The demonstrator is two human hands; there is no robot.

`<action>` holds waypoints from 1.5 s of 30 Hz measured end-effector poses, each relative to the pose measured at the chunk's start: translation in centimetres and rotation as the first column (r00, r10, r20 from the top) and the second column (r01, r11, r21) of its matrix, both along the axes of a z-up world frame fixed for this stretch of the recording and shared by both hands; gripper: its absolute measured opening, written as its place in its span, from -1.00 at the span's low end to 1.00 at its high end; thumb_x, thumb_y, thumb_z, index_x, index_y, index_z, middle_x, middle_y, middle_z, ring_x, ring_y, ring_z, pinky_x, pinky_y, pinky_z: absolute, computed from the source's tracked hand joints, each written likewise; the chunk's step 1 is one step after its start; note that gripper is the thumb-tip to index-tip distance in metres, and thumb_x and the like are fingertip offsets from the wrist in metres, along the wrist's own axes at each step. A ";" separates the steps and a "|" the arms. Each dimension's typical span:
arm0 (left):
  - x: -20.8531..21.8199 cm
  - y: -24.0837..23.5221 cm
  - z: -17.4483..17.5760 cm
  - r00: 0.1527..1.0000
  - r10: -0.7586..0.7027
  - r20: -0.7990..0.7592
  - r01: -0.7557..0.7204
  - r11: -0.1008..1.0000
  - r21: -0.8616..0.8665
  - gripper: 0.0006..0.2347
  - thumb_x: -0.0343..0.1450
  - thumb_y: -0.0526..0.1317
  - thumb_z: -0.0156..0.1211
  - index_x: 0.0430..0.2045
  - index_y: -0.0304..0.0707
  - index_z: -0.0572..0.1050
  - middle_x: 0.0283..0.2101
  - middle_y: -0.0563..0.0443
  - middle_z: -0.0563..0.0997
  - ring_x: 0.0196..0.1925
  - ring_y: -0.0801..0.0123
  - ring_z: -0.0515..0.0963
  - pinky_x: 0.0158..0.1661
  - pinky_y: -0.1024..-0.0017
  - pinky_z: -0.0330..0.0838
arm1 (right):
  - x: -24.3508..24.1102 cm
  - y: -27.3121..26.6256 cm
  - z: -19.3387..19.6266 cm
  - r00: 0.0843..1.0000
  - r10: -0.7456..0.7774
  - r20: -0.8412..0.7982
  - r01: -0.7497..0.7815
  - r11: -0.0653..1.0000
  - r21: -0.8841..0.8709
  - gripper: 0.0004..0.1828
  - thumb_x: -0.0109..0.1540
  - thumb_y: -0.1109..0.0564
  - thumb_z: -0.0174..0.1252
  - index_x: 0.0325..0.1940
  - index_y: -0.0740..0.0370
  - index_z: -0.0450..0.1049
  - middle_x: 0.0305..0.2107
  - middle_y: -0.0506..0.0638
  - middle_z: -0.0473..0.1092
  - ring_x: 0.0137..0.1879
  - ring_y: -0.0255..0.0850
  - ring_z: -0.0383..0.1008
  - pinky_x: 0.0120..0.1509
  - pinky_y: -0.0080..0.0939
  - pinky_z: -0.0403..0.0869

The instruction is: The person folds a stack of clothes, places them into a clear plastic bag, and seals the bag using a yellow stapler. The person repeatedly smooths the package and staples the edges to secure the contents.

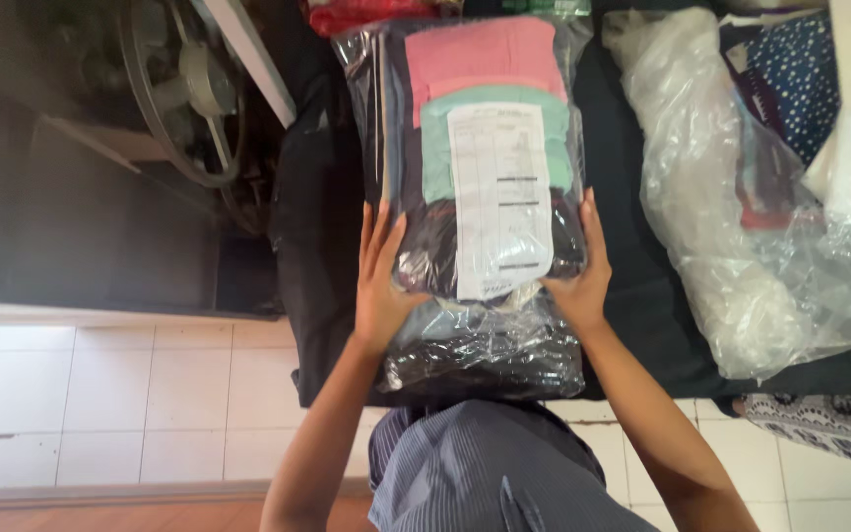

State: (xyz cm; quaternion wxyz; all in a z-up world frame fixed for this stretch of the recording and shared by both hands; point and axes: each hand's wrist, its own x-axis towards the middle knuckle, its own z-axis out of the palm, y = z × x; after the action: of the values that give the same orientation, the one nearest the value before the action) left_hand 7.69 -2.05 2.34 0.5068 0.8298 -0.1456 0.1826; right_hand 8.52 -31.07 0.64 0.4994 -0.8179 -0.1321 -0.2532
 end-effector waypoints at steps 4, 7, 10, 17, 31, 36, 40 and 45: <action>-0.2 1.6 0.8 0.992 -0.130 0.000 0.130 0.990 0.049 0.06 0.02 -0.09 0.72 0.45 -0.15 0.14 0.58 -0.17 -0.07 0.64 -0.15 -0.16 0.51 0.05 0.02 | 0.1 -1.4 1.2 0.992 0.119 -0.030 -0.120 0.992 -0.033 0.27 0.00 0.10 0.57 0.63 0.32 -0.03 0.58 0.25 -0.06 0.70 0.07 0.00 0.75 0.04 0.09; -1.2 2.1 1.3 0.979 -0.179 -0.095 0.184 0.982 0.041 0.14 0.01 0.00 0.71 0.51 -0.10 0.02 0.61 -0.16 -0.20 0.65 -0.15 -0.27 0.50 0.00 0.01 | -0.4 -1.8 2.6 0.966 0.206 -0.159 -0.204 0.979 0.027 0.36 0.02 0.11 0.57 0.68 0.28 -0.18 0.63 0.26 -0.17 0.73 0.07 -0.10 0.76 0.05 0.05; -3.6 2.5 1.3 0.952 -0.188 -0.242 0.176 0.982 -0.067 0.17 0.04 0.01 0.69 0.55 -0.05 -0.06 0.65 -0.19 -0.27 0.68 -0.14 -0.31 0.51 -0.05 0.01 | -2.2 -1.7 3.3 0.891 0.281 -0.356 -0.177 0.938 0.298 0.50 0.04 0.04 0.56 0.68 0.20 -0.47 0.62 0.27 -0.20 0.68 0.06 -0.03 0.71 0.04 0.13; -10.9 3.7 0.9 0.882 -0.323 -0.344 0.293 0.946 -0.136 0.33 -0.17 0.11 0.61 0.51 -0.04 -0.22 0.54 -0.38 -0.49 0.60 -0.18 -0.34 0.42 -0.07 -0.02 | -8.8 -1.2 3.0 0.822 0.373 -0.430 -0.259 0.918 0.302 0.69 -0.07 0.08 0.58 0.60 0.12 -0.73 0.59 0.34 -0.33 0.68 0.11 -0.14 0.68 0.07 -0.02; -16.4 5.1 1.8 0.898 0.107 -0.426 -0.192 0.968 -0.161 -0.63 0.52 -0.48 -0.04 0.21 -0.18 0.45 0.32 -0.14 0.50 0.24 0.18 0.61 -0.04 0.43 0.59 | -14.8 -6.7 4.1 0.890 -0.110 -0.442 0.056 0.989 -0.134 -0.38 0.36 0.40 0.06 0.52 0.23 0.22 0.03 0.19 0.52 -0.13 -0.22 0.63 -0.05 -0.28 0.61; -17.4 4.6 2.4 0.903 0.184 -0.389 -0.186 0.982 0.032 -0.65 0.47 -0.41 0.18 0.17 -0.12 0.51 0.27 -0.04 0.55 0.17 0.28 0.65 -0.11 0.45 0.65 | -16.3 -8.2 4.8 0.908 -0.081 -0.411 -0.024 0.970 -0.243 -0.44 0.37 0.39 0.15 0.46 0.16 0.35 -0.06 0.17 0.56 -0.09 -0.19 0.66 -0.01 -0.25 0.62; -18.0 3.9 2.6 0.918 0.330 -0.220 -0.316 0.944 0.096 -0.74 0.45 -0.41 0.29 0.02 -0.23 0.60 0.13 -0.06 0.63 0.09 0.30 0.67 -0.13 0.45 0.67 | -16.4 -8.2 6.4 0.927 0.008 -0.374 -0.086 0.977 -0.193 -0.31 0.29 0.35 0.21 0.51 0.26 0.22 0.14 0.26 0.43 0.02 -0.18 0.59 0.05 -0.25 0.59; -18.4 2.0 1.3 0.870 0.407 -0.279 -0.458 0.876 -0.149 -0.92 0.43 -0.46 0.22 -0.33 -0.36 0.44 -0.09 -0.04 0.48 -0.15 0.44 0.56 -0.27 0.50 0.60 | -15.3 -5.8 6.8 0.926 -0.008 -0.377 -0.044 0.991 -0.129 -0.06 0.10 0.24 0.37 0.51 0.31 0.11 0.16 0.18 0.37 -0.16 -0.28 0.48 -0.13 -0.32 0.52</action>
State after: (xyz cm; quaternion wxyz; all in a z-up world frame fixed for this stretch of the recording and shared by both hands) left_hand -10.71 -0.03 3.68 0.5511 0.7988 0.1271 0.2051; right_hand -6.82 -36.86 7.40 0.4613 -0.8819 -0.0582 -0.0777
